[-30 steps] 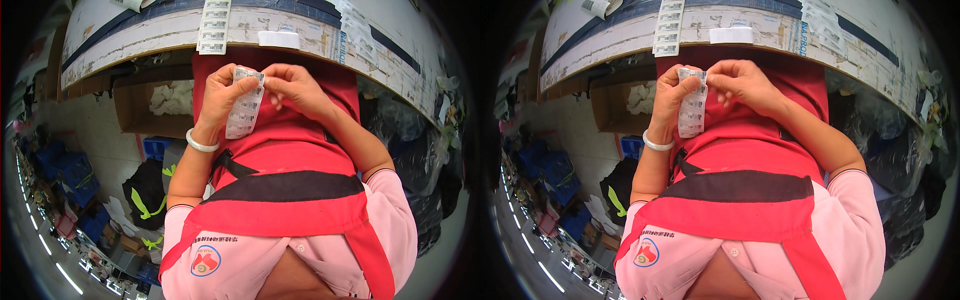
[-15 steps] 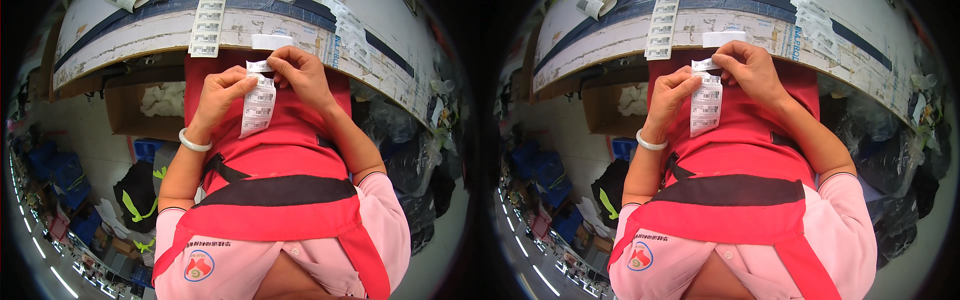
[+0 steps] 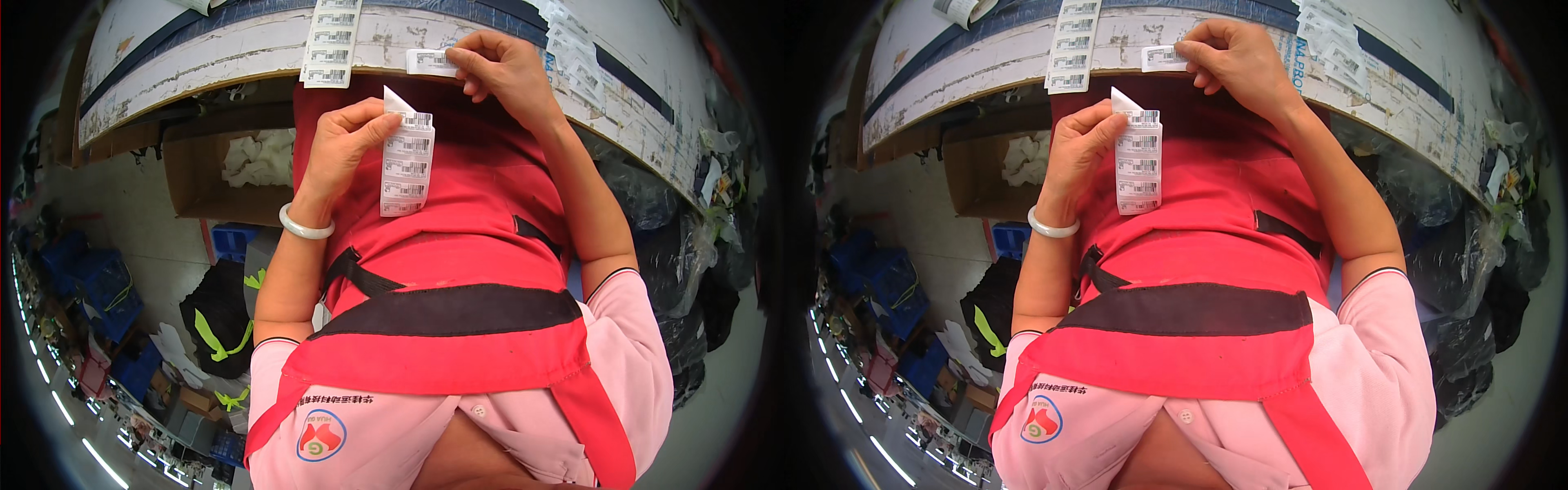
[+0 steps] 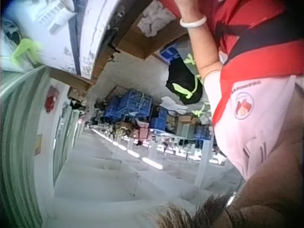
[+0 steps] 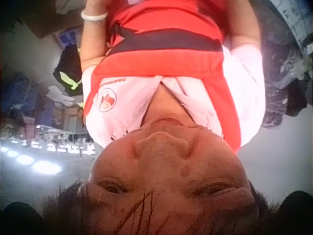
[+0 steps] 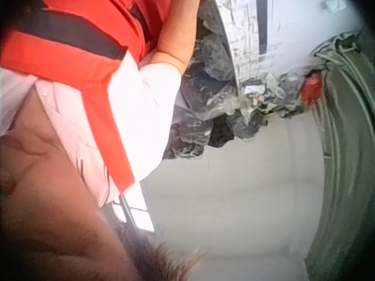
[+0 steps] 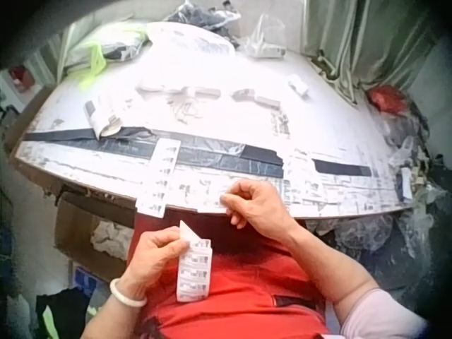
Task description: Peeling small white labels or stickers from a backing sheet and organizing or placing them onto a surface.
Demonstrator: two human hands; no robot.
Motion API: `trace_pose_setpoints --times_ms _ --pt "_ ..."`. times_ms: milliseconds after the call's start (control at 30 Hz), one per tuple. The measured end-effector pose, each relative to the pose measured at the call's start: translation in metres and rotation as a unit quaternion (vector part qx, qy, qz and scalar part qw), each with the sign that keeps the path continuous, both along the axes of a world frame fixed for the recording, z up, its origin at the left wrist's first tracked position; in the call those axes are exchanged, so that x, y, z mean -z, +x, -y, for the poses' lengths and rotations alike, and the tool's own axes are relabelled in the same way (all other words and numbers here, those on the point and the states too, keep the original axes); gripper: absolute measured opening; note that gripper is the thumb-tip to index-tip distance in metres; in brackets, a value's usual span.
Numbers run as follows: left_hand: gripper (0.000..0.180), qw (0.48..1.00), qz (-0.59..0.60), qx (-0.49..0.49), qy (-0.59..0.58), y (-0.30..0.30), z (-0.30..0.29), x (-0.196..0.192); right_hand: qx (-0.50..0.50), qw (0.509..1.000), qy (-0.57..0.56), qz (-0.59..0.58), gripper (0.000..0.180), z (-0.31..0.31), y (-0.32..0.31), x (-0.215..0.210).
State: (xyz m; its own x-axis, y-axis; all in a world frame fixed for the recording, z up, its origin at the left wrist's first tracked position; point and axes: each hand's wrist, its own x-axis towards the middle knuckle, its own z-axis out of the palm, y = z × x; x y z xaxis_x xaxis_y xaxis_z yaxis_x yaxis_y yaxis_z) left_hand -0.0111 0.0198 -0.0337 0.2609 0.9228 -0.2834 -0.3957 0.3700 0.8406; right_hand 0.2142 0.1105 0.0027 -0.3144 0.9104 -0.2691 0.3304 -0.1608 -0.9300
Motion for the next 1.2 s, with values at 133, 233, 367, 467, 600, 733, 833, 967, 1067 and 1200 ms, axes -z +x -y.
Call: trace_pose_setpoints --times_ms 133,233,367,467,600,733,833,967,1067,1200 --pt "0.015 1.0 0.001 0.004 -0.003 -0.001 -0.001 0.001 -0.004 1.0 -0.002 0.01 0.022 -0.003 0.0 0.009" --pt "0.015 1.0 0.003 0.008 -0.007 -0.002 -0.001 0.003 -0.002 1.0 0.002 0.016 0.022 -0.004 0.001 0.012" --pt "0.015 1.0 0.001 0.008 -0.01 0.0 0.0 0.003 -0.005 1.0 -0.002 0.021 0.022 -0.004 0.0 0.011" --pt "0.015 1.0 0.0 0.006 -0.01 0.001 0.0 0.003 -0.005 1.0 -0.002 0.025 0.023 -0.005 0.0 0.012" --pt "0.015 1.0 -0.003 0.004 -0.017 0.002 0.001 0.002 -0.006 0.999 -0.001 0.046 0.023 -0.005 -0.002 0.009" --pt "0.015 1.0 -0.003 0.006 -0.02 0.002 0.001 0.003 -0.004 0.999 -0.007 0.044 0.022 -0.005 -0.003 0.01" --pt "0.016 1.0 -0.003 0.005 -0.02 0.002 0.002 0.005 -0.008 0.999 0.0 0.051 0.022 -0.005 -0.003 0.009" --pt "0.016 1.0 -0.003 0.0 -0.02 0.003 0.003 0.003 -0.005 0.998 0.016 0.062 0.021 -0.002 -0.007 0.008" --pt "0.016 0.999 -0.018 0.004 -0.031 0.002 0.003 0.005 -0.004 0.996 0.039 0.081 0.021 0.001 -0.011 0.007" --pt "0.016 0.999 -0.023 0.002 -0.025 0.006 0.002 0.001 -0.008 0.999 0.027 0.029 0.021 -0.002 -0.002 0.011"
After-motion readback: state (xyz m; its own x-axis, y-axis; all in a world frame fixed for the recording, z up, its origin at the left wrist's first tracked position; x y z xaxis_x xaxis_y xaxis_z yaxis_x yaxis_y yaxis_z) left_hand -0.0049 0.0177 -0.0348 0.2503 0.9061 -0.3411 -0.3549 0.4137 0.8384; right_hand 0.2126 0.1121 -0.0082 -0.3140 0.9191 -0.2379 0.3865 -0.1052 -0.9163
